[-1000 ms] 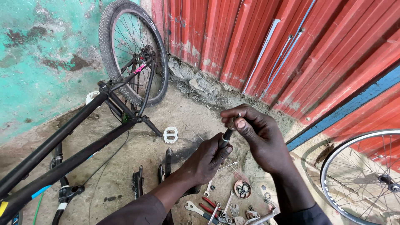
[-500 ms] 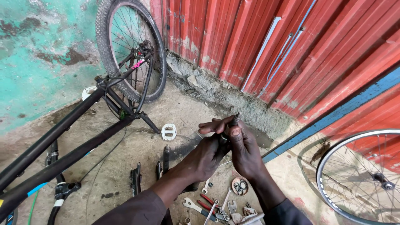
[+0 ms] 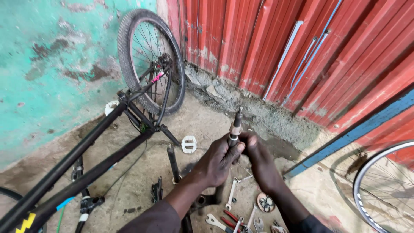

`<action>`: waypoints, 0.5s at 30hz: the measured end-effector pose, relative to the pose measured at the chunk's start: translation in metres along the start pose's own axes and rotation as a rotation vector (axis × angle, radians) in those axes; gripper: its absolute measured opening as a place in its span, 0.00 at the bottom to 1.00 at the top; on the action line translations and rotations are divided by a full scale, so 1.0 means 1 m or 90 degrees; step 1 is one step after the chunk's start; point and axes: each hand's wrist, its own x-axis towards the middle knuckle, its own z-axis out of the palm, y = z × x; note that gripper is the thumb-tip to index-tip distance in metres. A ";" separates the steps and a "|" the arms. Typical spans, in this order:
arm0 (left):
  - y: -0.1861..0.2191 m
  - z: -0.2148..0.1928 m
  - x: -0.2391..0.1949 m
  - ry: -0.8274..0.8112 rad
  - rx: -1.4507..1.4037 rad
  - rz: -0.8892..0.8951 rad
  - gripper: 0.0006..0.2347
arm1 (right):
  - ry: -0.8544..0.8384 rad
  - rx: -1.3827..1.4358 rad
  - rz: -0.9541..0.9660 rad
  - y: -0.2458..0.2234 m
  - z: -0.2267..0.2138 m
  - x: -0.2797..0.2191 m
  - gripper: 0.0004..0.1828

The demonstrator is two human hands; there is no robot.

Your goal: The person disassembles a bicycle fork by removing the dust wipers and stanchions. They then insert a small metal ring into the stanchion tube and reassemble the fork components, sliding the stanchions back into the fork legs.

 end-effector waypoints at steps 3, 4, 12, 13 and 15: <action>-0.009 -0.001 0.007 0.014 -0.037 -0.083 0.13 | -0.082 -0.186 0.156 0.013 -0.001 -0.010 0.36; -0.006 -0.004 0.011 0.051 -0.091 -0.048 0.13 | -0.111 -0.132 0.102 0.007 0.001 -0.009 0.32; 0.016 -0.034 0.034 0.155 -0.468 0.107 0.15 | -0.190 -0.164 0.137 -0.001 -0.026 -0.022 0.37; 0.016 -0.038 0.034 0.196 -0.511 0.105 0.15 | -0.206 -0.171 0.148 0.007 -0.036 -0.028 0.38; 0.016 -0.045 0.034 0.240 -0.551 0.104 0.15 | -0.226 -0.176 0.159 0.023 -0.051 -0.039 0.40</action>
